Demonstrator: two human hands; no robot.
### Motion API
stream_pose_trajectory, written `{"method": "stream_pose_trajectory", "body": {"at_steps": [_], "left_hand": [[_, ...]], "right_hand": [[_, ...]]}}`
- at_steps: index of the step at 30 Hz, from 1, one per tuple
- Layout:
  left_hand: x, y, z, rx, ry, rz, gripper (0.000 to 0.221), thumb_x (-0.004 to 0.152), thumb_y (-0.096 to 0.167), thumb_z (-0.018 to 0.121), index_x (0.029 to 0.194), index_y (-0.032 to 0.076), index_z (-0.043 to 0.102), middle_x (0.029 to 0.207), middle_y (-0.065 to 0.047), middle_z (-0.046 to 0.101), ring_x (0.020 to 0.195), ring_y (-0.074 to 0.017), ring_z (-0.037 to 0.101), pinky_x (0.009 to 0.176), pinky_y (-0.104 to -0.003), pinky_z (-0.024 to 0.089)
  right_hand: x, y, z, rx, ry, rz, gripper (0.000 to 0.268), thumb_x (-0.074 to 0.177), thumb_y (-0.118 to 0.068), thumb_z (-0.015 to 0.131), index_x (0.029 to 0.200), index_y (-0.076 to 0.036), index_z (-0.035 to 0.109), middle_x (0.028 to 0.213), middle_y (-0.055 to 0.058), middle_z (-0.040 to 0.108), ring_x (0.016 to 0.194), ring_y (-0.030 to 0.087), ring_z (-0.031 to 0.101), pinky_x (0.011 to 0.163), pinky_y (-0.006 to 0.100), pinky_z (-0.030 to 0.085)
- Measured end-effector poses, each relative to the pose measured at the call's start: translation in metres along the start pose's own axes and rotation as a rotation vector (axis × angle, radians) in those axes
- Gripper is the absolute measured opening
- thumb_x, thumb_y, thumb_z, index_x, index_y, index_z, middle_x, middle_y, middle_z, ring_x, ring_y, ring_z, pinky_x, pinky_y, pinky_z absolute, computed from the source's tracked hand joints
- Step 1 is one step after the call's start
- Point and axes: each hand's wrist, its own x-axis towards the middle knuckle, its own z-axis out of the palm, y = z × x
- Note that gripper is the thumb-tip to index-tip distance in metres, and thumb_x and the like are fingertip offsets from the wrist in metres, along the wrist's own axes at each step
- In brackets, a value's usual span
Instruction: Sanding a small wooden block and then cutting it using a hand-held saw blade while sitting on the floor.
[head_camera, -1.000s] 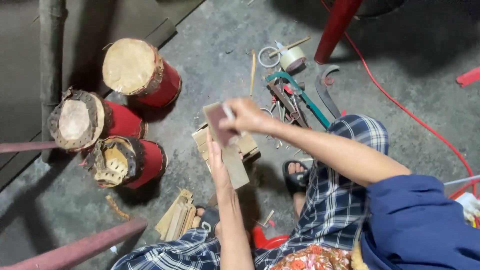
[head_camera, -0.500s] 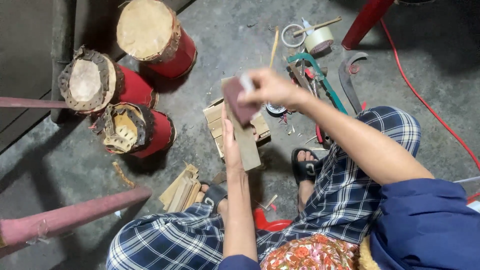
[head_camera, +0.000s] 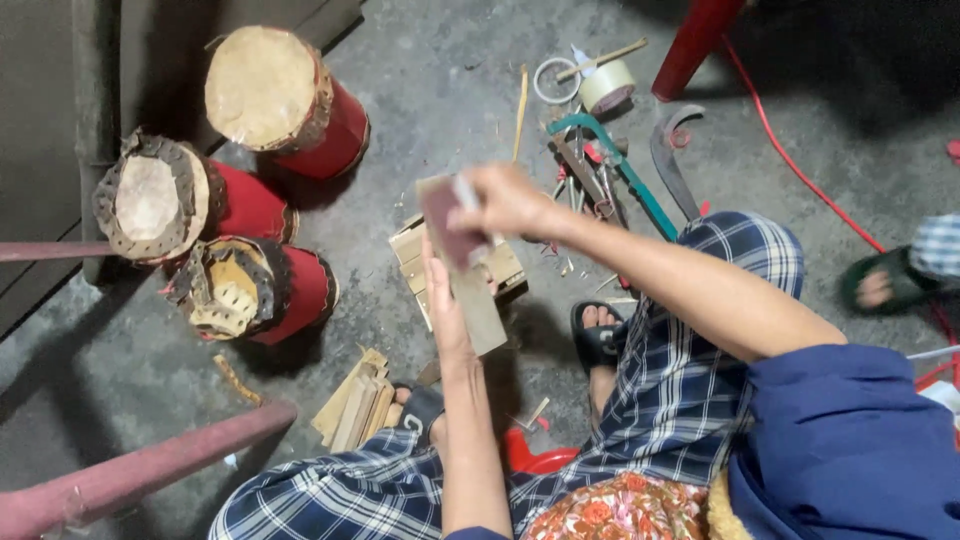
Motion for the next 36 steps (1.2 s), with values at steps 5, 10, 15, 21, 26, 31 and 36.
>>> {"method": "stream_pose_trajectory", "body": {"at_steps": [5,10,15,21,26,31,36], "left_hand": [[0.001,-0.010,-0.003,-0.022,0.012,-0.017,0.063,0.103,0.053,0.044,0.161,0.034,0.026,0.114,-0.016,0.071,0.072,-0.0193,0.070,0.055,-0.029,0.060],[0.004,-0.003,-0.002,-0.052,0.014,0.022,0.059,0.106,0.049,0.043,0.160,0.032,0.029,0.112,-0.017,0.071,0.072,-0.0216,0.071,0.054,-0.030,0.059],[0.004,-0.003,-0.002,-0.054,-0.029,-0.007,0.063,0.105,0.051,0.042,0.162,0.032,0.024,0.112,-0.016,0.070,0.075,-0.0177,0.071,0.057,-0.027,0.060],[-0.001,-0.004,-0.005,-0.043,-0.042,0.015,0.063,0.106,0.051,0.040,0.163,0.031,0.023,0.112,-0.016,0.070,0.073,-0.0175,0.070,0.056,-0.027,0.059],[0.005,-0.006,-0.013,-0.072,-0.038,0.019,0.059,0.108,0.047,0.040,0.162,0.028,0.026,0.113,-0.019,0.071,0.075,-0.0211,0.071,0.057,-0.029,0.059],[0.003,-0.002,-0.002,-0.076,-0.049,0.059,0.060,0.108,0.046,0.041,0.163,0.028,0.025,0.118,-0.018,0.069,0.075,-0.0200,0.069,0.056,-0.029,0.059],[-0.008,0.005,0.009,-0.067,-0.016,0.015,0.056,0.109,0.035,0.037,0.163,0.026,0.027,0.106,-0.011,0.065,0.074,-0.0133,0.062,0.058,-0.026,0.052]], "right_hand": [[0.011,0.002,-0.019,-0.060,0.103,0.051,0.034,0.075,-0.038,0.090,0.081,-0.013,0.068,0.067,0.005,0.067,0.066,0.020,0.066,0.057,0.034,0.047],[-0.003,-0.008,-0.001,-0.084,-0.095,-0.029,0.035,0.072,-0.044,0.089,0.079,-0.016,0.069,0.071,0.008,0.071,0.070,0.029,0.071,0.065,0.038,0.052],[-0.001,-0.015,-0.014,-0.073,0.049,-0.068,0.035,0.080,-0.039,0.089,0.087,-0.012,0.068,0.076,0.011,0.070,0.075,0.030,0.071,0.065,0.039,0.052],[0.009,0.001,-0.009,-0.125,0.084,0.062,0.033,0.080,-0.043,0.089,0.084,-0.018,0.068,0.070,0.005,0.069,0.071,0.026,0.071,0.062,0.040,0.052],[0.003,-0.008,-0.004,-0.094,-0.001,-0.043,0.034,0.076,-0.039,0.089,0.081,-0.014,0.067,0.074,0.011,0.071,0.075,0.030,0.073,0.066,0.039,0.055],[-0.005,-0.013,-0.011,-0.130,-0.038,-0.079,0.034,0.076,-0.038,0.090,0.082,-0.013,0.067,0.075,0.011,0.071,0.075,0.030,0.071,0.067,0.041,0.053],[0.010,-0.016,-0.027,-0.248,0.278,-0.155,0.026,0.077,-0.028,0.073,0.078,-0.004,0.065,0.061,0.008,0.062,0.048,0.022,0.051,0.047,0.036,0.046]]}}
